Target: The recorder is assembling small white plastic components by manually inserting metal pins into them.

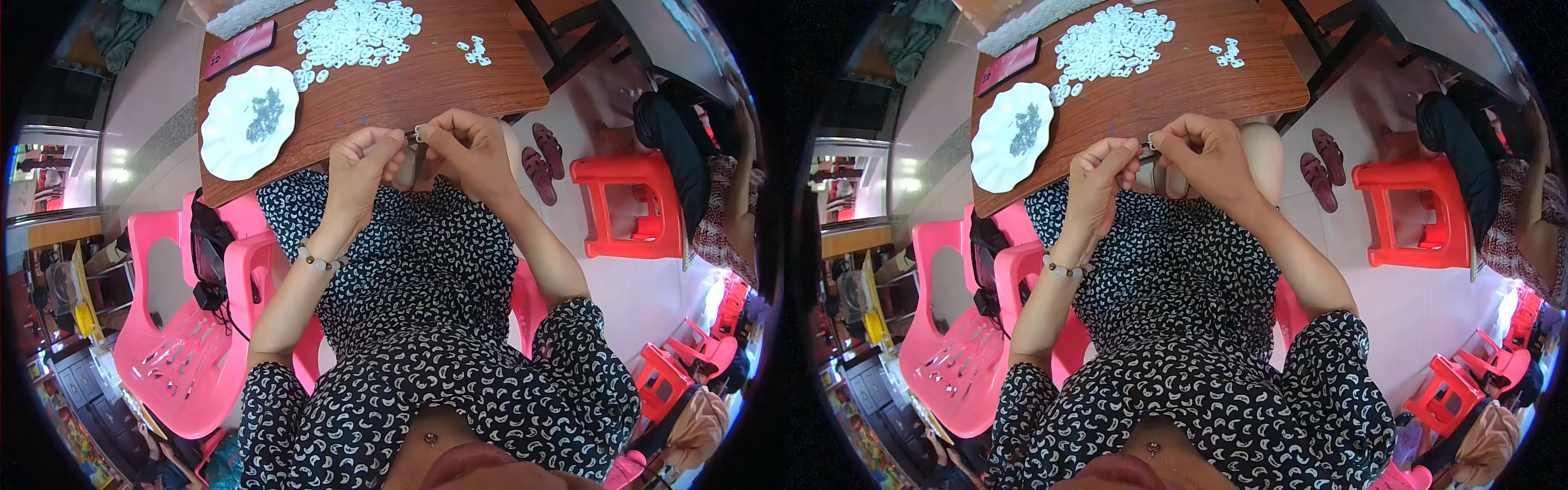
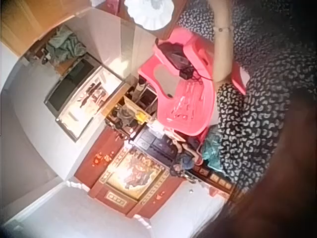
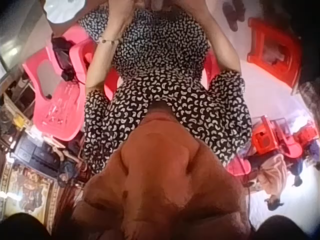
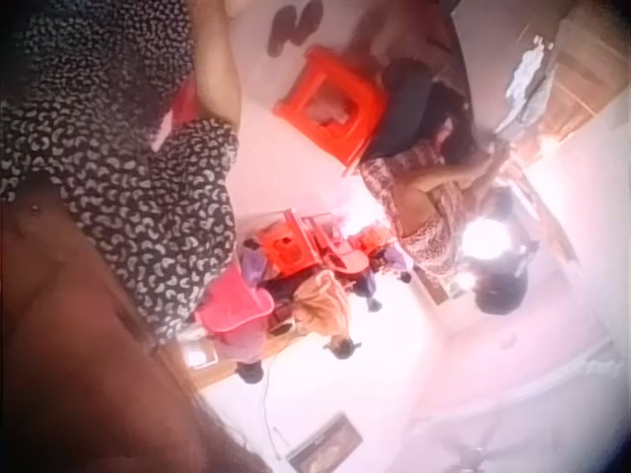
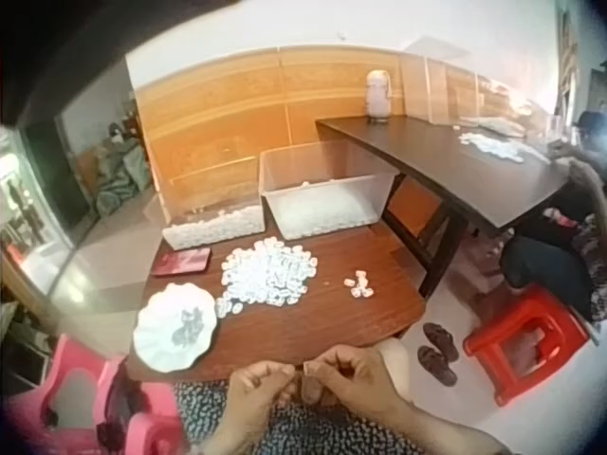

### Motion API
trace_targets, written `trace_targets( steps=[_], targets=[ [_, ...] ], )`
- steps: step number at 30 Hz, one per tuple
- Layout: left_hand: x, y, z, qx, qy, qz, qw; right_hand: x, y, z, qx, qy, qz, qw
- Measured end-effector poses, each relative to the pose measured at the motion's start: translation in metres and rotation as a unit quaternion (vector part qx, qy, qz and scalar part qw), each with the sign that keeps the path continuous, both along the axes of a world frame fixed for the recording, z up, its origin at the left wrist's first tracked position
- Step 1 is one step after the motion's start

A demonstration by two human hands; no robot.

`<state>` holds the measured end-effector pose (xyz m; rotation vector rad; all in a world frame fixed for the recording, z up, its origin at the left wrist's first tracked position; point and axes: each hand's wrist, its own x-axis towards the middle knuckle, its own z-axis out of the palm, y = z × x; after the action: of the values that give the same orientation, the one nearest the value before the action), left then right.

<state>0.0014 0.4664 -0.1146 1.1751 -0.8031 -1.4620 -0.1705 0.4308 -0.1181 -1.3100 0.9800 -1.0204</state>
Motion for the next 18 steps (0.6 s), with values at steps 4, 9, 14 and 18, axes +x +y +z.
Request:
trace_targets(
  steps=[4, 9, 14, 18],
  targets=[
    [0.010, -0.014, -0.013, -0.124, -0.181, 0.053, 0.974, -0.010, -0.014, -0.001, -0.061, 0.027, -0.041, 0.997],
    [0.043, -0.045, -0.026, -0.205, -0.425, 0.102, 0.876, -0.044, -0.055, 0.001, -0.157, 0.321, -0.145, 0.923],
    [0.044, -0.050, -0.033, -0.198, -0.386, 0.122, 0.893, -0.062, -0.091, -0.009, -0.154, 0.421, -0.183, 0.875],
    [0.043, -0.049, -0.035, -0.208, -0.413, 0.118, 0.879, -0.060, -0.105, -0.007, -0.149, 0.470, -0.191, 0.849]
  ],
)
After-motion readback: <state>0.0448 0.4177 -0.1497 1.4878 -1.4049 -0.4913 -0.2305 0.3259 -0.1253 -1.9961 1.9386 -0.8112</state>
